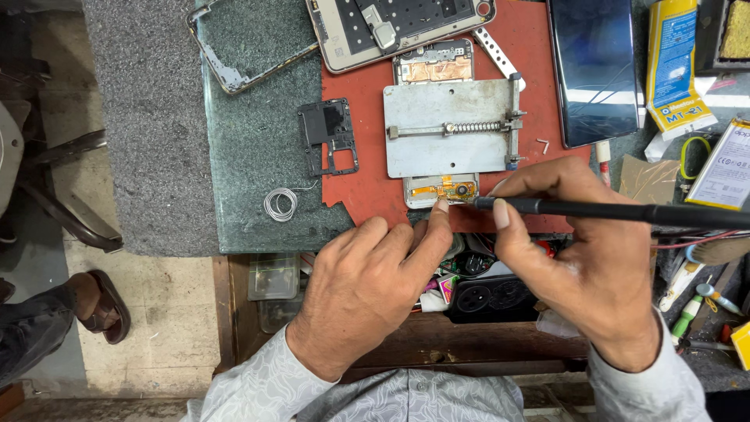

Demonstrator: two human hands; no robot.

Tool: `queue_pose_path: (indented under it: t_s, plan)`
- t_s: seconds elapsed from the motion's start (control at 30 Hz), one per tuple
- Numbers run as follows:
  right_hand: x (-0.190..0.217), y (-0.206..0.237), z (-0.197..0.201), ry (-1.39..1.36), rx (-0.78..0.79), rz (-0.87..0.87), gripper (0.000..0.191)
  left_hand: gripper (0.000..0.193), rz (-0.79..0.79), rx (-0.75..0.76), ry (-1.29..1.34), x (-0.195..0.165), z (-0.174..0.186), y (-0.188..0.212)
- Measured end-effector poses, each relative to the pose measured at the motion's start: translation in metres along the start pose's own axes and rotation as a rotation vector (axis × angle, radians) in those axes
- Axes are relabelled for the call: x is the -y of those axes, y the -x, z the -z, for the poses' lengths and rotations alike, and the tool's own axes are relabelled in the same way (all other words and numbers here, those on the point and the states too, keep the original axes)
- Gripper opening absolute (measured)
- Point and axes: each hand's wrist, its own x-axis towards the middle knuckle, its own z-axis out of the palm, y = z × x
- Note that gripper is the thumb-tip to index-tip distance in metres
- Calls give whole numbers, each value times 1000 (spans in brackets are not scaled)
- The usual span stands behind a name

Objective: The person secures a small circuit board in a clamp and uses a soldering iron to apply solder to several connection points on the board. The person then uses tweezers to adjust a ribbon cable and continues soldering additional points.

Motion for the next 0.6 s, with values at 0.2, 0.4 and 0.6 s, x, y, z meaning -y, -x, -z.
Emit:
queue_pose_path:
  t_s: [0.2,0.4,0.6]
  plan:
    - [13,-9,6,131,46,173,22,36,40,21,34,-2,0,2]
    - [15,-9,4,176,40,131,20,40,77,22,36,-5,0,4]
    - [6,-9,8,104,33,292,18,37,79,22,13,-8,0,6]
